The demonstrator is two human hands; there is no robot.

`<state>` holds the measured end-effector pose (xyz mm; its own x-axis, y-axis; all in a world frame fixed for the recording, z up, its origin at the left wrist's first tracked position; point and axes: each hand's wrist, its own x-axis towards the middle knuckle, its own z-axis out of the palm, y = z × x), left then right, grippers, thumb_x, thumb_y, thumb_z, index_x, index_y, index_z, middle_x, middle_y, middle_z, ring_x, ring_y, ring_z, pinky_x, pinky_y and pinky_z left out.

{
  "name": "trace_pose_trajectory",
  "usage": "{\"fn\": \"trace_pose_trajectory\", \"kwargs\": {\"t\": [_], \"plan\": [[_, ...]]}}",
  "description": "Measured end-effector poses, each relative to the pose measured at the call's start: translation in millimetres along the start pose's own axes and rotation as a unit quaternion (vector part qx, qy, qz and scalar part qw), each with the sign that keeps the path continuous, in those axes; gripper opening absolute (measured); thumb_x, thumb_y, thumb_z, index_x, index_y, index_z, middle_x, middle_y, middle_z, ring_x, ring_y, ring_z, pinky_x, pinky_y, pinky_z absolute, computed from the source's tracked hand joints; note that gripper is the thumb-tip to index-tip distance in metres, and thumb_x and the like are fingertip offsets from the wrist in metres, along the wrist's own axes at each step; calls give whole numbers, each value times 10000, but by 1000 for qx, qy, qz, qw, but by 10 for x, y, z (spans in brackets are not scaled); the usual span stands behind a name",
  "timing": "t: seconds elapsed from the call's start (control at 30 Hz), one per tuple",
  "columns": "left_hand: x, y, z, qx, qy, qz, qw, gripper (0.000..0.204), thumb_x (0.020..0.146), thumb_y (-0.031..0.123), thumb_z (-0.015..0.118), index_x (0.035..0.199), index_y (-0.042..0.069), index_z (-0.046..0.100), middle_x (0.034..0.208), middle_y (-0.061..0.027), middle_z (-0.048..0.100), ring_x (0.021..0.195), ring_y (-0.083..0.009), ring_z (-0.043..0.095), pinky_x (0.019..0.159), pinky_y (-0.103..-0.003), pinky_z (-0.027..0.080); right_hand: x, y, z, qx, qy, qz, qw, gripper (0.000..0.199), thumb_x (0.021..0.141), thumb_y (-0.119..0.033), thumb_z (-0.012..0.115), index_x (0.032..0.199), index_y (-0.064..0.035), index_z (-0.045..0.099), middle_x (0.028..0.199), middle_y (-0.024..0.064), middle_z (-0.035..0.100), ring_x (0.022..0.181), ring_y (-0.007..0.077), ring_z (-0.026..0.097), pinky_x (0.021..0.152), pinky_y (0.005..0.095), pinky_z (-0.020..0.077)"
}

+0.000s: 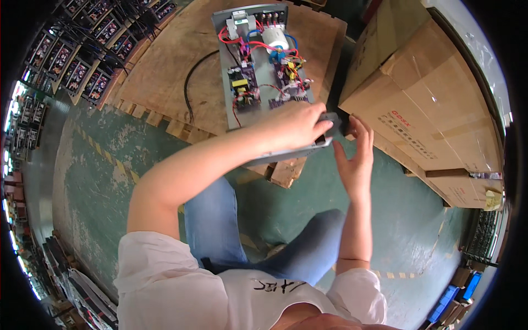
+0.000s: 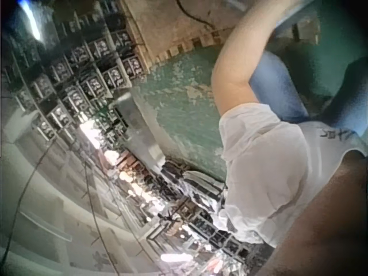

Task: The person assembles an electronic device on a wooden pallet in a warehouse. They connect internal wires, secure a metal casing with screws, and attach a black front panel to the unit.

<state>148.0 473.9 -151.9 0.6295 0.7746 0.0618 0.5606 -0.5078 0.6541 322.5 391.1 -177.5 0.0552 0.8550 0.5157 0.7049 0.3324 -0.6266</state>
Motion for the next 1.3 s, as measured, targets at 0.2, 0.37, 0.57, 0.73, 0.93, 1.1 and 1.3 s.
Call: {"fn": "trace_pose_trajectory", "kwargs": {"t": [0.2, 0.37, 0.57, 0.73, 0.93, 1.1, 1.3], "plan": [[-100, 76, -57, -5, 14, 45, 999, 249, 905, 223, 539, 985, 7, 447, 894, -188, 594, 747, -366, 637, 630, -423, 514, 405, -97, -205, 7, -193, 51, 980, 397, 746, 32, 674, 1123, 7, 552, 1085, 145, 572, 972, 302, 603, 820, 345, 491], [-267, 128, -117, 130, 195, 176, 956, 246, 854, 181, 561, 1026, 6, 541, 1057, -151, 559, 1139, -285, 512, 895, -456, 457, 724, -271, -173, -62, -277, 24, 959, 290, 733, 26, 673, 1008, -18, 590, 951, 104, 579, 853, 298, 602, 708, 371, 494], [-1470, 504, -295, -11, 36, 177, 984, 261, 812, 158, 585, 1044, 39, 598, 1121, -90, 540, 1255, -276, 415, 991, -459, 373, 1018, -391, -141, -224, -407, -60, 883, 160, 770, -65, 649, 886, -65, 539, 856, 98, 556, 762, 317, 577, 635, 415, 474], [-2573, 805, -728, -13, 46, -41, 998, 147, 808, 158, 565, 916, 68, 609, 942, -74, 571, 1089, -243, 502, 856, -390, 423, 1097, -422, -169, -340, -488, -76, 800, 66, 829, -107, 580, 888, -82, 562, 891, 89, 581, 812, 301, 607, 648, 415, 502], [-3980, 2048, -1535, -12, -170, -336, 926, 173, 807, 190, 544, 852, 33, 603, 914, -134, 621, 903, -322, 614, 708, -430, 500, 1234, -717, 178, -423, -491, -202, 735, 128, 800, -139, 588, 889, -90, 665, 899, 99, 656, 889, 252, 638, 739, 347, 505], [-4672, 3178, -1162, -157, -218, -504, 821, 229, 792, 238, 559, 912, 70, 657, 901, -153, 663, 903, -340, 639, 725, -481, 499, 1212, -1144, 750, -208, -596, -240, 738, 249, 798, -241, 609, 982, -86, 672, 955, 99, 671, 938, 249, 639, 814, 396, 502], [-4228, 3977, -904, -303, -97, -603, 731, 233, 782, 264, 572, 893, 83, 668, 885, -148, 668, 901, -330, 643, 725, -463, 497, 1455, -2354, 747, -41, -664, -234, 709, 316, 852, -310, 525, 974, -62, 679, 916, 156, 680, 883, 333, 644, 791, 423, 508]]}}
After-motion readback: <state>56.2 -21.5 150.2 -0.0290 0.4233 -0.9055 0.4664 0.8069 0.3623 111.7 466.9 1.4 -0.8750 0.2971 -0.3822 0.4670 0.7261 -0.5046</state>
